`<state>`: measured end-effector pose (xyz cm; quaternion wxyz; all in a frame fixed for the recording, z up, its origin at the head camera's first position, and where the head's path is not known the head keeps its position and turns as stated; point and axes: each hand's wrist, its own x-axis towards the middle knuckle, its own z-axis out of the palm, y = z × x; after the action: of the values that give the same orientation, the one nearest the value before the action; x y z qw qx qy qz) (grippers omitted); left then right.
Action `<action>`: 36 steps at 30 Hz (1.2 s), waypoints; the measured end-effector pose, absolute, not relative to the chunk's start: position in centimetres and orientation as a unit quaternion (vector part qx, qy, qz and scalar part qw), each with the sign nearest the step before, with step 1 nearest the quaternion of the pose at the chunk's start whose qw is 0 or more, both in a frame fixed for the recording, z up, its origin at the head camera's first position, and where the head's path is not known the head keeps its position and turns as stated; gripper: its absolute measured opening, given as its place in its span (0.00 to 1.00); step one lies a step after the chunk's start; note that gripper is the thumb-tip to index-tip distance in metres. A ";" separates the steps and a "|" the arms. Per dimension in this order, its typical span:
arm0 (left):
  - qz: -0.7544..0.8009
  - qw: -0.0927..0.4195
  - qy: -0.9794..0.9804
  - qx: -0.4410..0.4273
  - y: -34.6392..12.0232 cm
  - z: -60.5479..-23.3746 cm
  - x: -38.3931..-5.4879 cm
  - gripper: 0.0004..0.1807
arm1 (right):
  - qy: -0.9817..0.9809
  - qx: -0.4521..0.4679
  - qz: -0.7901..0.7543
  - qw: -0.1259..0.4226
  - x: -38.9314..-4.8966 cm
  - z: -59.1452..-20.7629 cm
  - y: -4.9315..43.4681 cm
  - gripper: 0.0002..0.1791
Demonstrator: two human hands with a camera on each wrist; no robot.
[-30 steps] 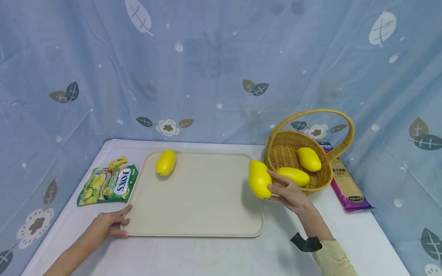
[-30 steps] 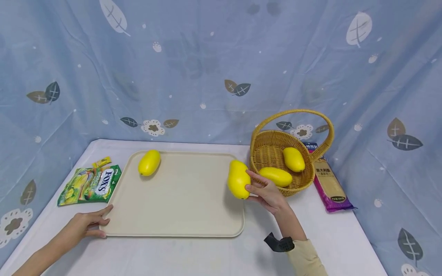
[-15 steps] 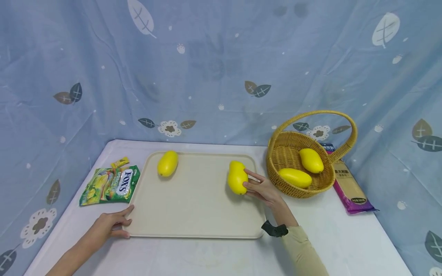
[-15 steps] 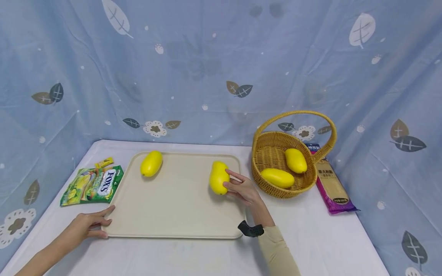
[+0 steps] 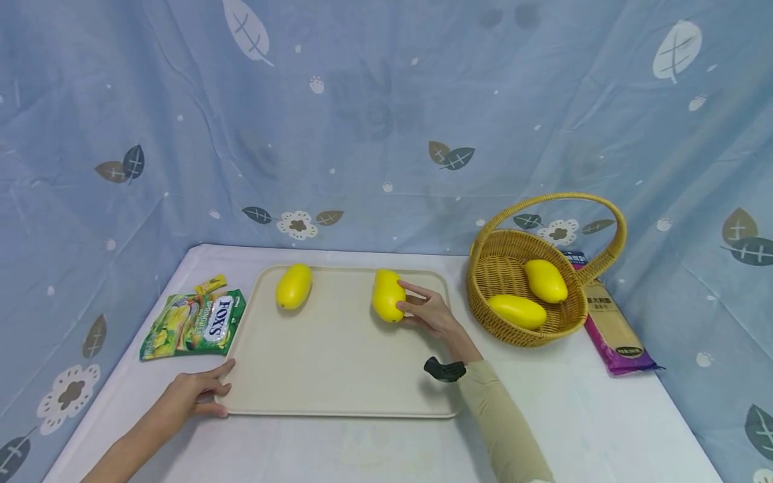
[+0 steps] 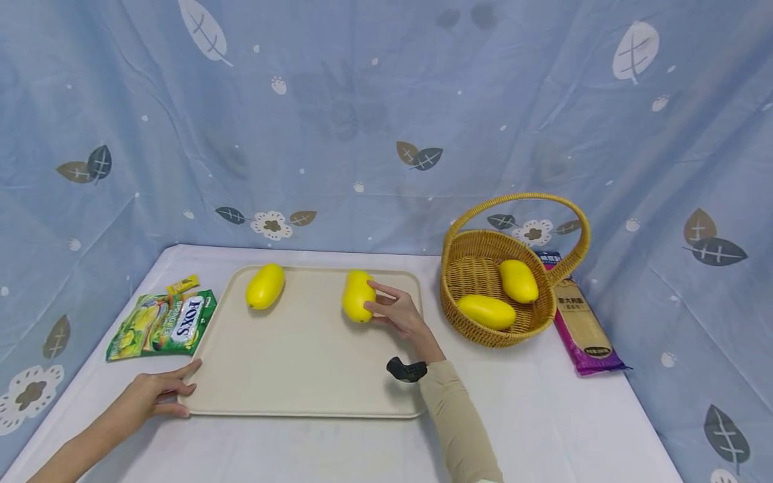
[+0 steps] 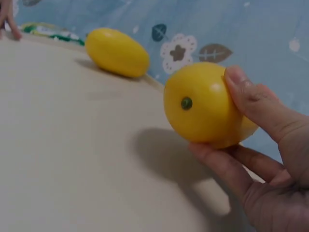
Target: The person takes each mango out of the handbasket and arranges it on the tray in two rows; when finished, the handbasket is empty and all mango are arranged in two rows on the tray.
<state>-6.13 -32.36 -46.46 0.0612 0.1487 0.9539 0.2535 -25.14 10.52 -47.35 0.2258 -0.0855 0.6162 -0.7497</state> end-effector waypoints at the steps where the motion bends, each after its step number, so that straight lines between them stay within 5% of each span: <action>1: 0.254 0.063 0.954 0.149 -32.4 -46.5 -6.2 0.20 | 0.619 -0.088 -0.748 0.225 -25.4 -47.4 10.1 0.33; 23: 0.258 0.038 0.952 0.158 -32.1 -46.7 -6.1 0.19 | 0.781 -0.102 -0.602 0.131 -27.2 -45.7 6.3 0.28; 36: 0.252 0.031 0.952 0.169 -32.5 -46.6 -6.0 0.19 | 0.776 -0.096 -0.605 0.153 -26.9 -45.2 6.9 0.29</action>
<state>-5.98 -32.48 -46.60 0.0306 0.1692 0.9524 0.2516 -26.90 6.93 -45.17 0.1526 -0.0957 0.7758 -0.6047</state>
